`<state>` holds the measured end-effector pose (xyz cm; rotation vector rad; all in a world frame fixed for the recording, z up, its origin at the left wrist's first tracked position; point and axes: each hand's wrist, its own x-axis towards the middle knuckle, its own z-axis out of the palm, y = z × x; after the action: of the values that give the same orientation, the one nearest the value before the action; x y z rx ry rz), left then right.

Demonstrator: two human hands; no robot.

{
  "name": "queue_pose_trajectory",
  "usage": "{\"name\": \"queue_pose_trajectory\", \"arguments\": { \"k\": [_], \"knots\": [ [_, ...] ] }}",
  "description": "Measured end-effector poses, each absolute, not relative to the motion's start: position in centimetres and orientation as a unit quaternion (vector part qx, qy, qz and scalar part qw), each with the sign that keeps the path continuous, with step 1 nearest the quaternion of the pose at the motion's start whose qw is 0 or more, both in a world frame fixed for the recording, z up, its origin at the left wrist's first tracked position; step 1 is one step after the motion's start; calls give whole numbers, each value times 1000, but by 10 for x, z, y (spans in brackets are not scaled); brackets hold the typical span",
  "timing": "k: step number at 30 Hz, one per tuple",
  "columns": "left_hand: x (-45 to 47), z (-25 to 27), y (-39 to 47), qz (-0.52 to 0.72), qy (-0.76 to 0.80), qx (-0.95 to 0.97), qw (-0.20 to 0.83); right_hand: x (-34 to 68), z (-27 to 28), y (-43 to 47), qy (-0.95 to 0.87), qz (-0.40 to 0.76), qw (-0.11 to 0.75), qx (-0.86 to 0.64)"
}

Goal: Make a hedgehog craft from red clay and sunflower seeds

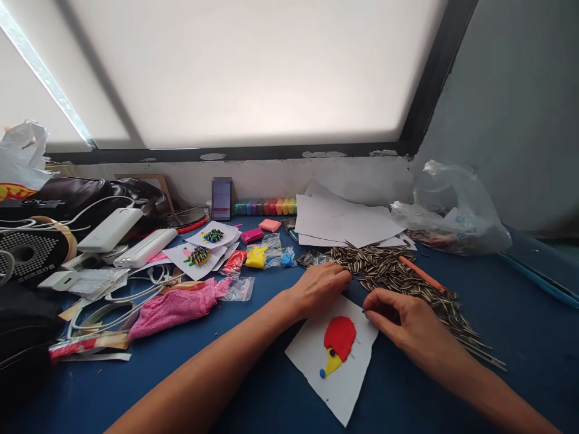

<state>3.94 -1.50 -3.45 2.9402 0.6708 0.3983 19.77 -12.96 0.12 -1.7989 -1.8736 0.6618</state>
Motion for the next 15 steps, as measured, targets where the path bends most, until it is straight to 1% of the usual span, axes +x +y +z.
{"name": "queue_pose_trajectory", "arguments": {
  "k": [9,15],
  "knots": [
    [34,-41,-9,125,207,970,-1,189,5,-138,-698,233,150,-660],
    [34,-41,-7,124,227,966,7,187,2,-140,-726,194,157,-641]
  ]
}}
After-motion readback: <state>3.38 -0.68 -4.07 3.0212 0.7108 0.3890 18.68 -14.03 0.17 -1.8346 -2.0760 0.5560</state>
